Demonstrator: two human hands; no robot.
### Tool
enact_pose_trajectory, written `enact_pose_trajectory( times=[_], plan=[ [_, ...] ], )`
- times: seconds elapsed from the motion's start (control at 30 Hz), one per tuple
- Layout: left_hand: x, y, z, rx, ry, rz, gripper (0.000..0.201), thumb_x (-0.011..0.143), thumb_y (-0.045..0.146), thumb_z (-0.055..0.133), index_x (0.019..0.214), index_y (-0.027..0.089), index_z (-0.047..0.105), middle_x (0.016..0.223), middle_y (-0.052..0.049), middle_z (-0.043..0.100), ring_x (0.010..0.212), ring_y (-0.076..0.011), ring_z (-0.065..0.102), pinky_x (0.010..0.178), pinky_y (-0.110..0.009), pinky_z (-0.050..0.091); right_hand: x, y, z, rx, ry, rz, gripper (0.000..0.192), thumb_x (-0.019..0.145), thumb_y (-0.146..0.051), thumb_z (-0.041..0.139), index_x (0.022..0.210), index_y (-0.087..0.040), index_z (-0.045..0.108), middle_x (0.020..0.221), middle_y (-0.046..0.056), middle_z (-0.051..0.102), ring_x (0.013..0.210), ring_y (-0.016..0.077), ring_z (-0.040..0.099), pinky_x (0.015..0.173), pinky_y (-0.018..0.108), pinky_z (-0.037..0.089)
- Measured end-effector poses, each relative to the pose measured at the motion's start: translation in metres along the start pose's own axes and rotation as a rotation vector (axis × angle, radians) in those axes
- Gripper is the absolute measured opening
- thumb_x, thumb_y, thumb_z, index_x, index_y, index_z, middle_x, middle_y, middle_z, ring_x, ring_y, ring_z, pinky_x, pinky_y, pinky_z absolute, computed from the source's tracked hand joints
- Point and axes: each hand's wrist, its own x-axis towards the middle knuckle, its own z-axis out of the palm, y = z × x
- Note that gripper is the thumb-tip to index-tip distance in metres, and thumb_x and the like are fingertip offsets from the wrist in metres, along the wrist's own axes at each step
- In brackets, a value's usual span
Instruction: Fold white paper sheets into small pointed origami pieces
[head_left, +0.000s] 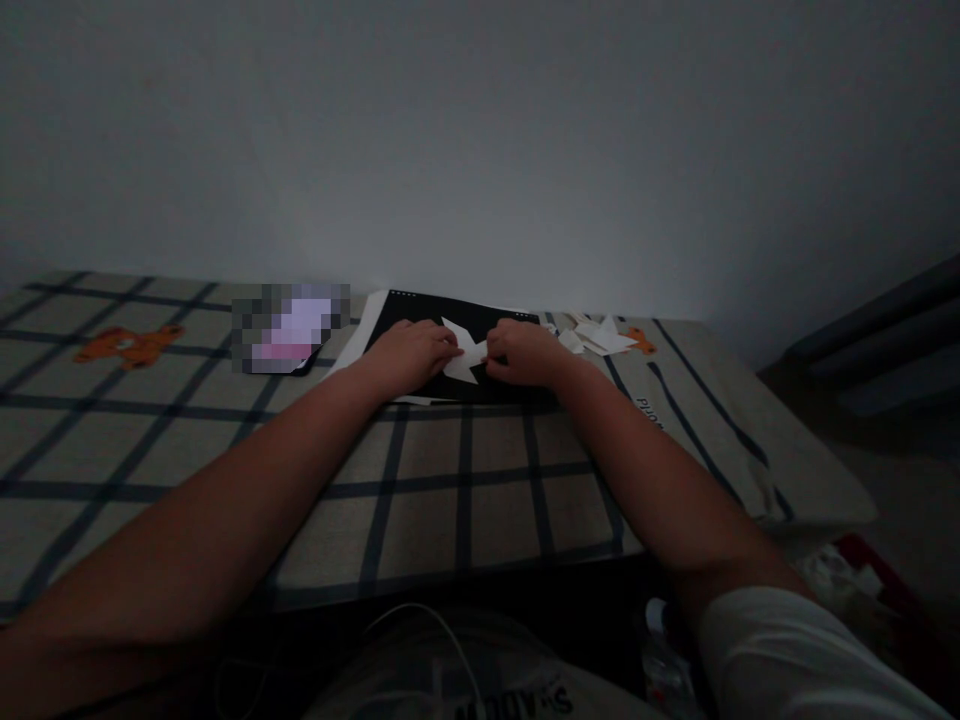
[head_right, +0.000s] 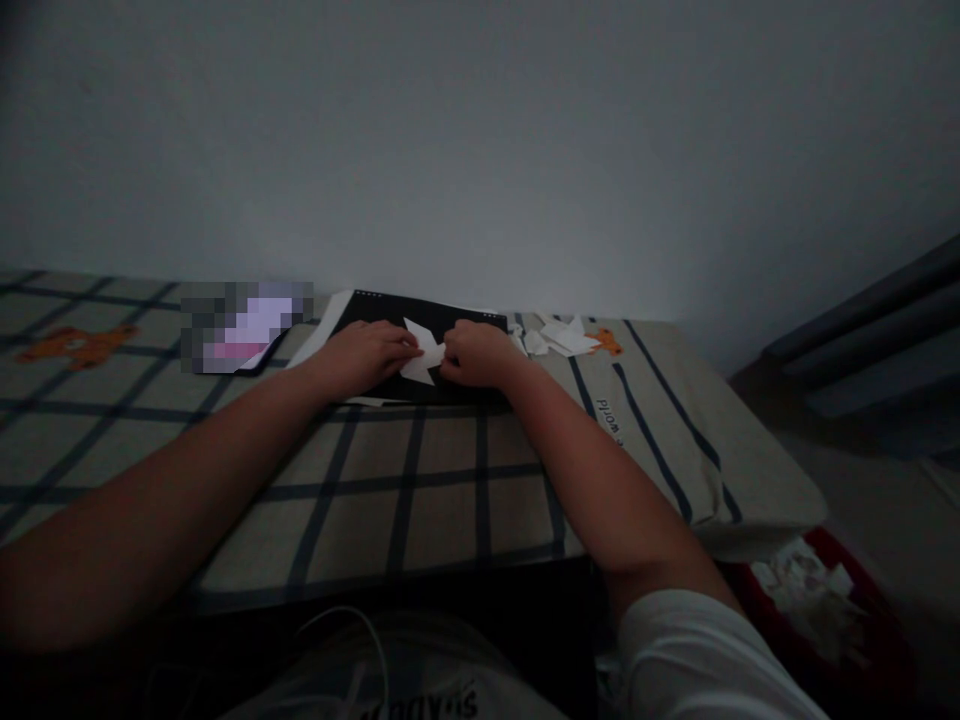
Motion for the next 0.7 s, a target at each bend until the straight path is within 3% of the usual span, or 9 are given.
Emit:
enact_pose_trajectory(
  times=[0.2, 0.47, 0.7],
  plan=[
    [0.001, -0.002, 0.001, 0.002, -0.037, 0.025, 0.034, 0.103, 0.03, 0.044, 0.12, 0.023, 0.073, 0.13, -0.005, 0.068, 0.118, -0.0244, 0.06, 0.085, -0.034, 0.043, 0.003, -0.009, 0.005, 0.027, 0.023, -0.006, 0.031, 0.096, -0.029, 0.05, 0.102, -0.013, 0.076, 0.102, 0.012, 0.069, 0.089, 0.02, 0.055, 0.072, 0.031, 0.034],
    [-0.001, 0.005, -0.005, 0.002, 0.004, -0.041, 0.033, 0.101, 0.032, 0.047, 0.118, 0.028, 0.074, 0.127, -0.003, 0.071, 0.116, -0.0255, 0.061, 0.085, -0.037, 0.042, 0.003, -0.005, -0.004, 0.002, -0.039, 0.072, 0.029, 0.092, -0.028, 0.053, 0.088, -0.013, 0.077, 0.093, 0.011, 0.072, 0.085, 0.0206, 0.059, 0.068, 0.032, 0.034],
    [-0.004, 0.011, -0.004, 0.04, 0.034, -0.043, 0.035, 0.1, 0.039, 0.046, 0.109, 0.023, 0.077, 0.123, -0.004, 0.073, 0.112, -0.0257, 0.065, 0.083, -0.039, 0.041, 0.0, -0.004, -0.002, -0.006, -0.042, 0.073, 0.029, 0.091, -0.03, 0.054, 0.086, -0.014, 0.078, 0.09, 0.01, 0.073, 0.079, 0.019, 0.057, 0.066, 0.032, 0.033]
  ],
)
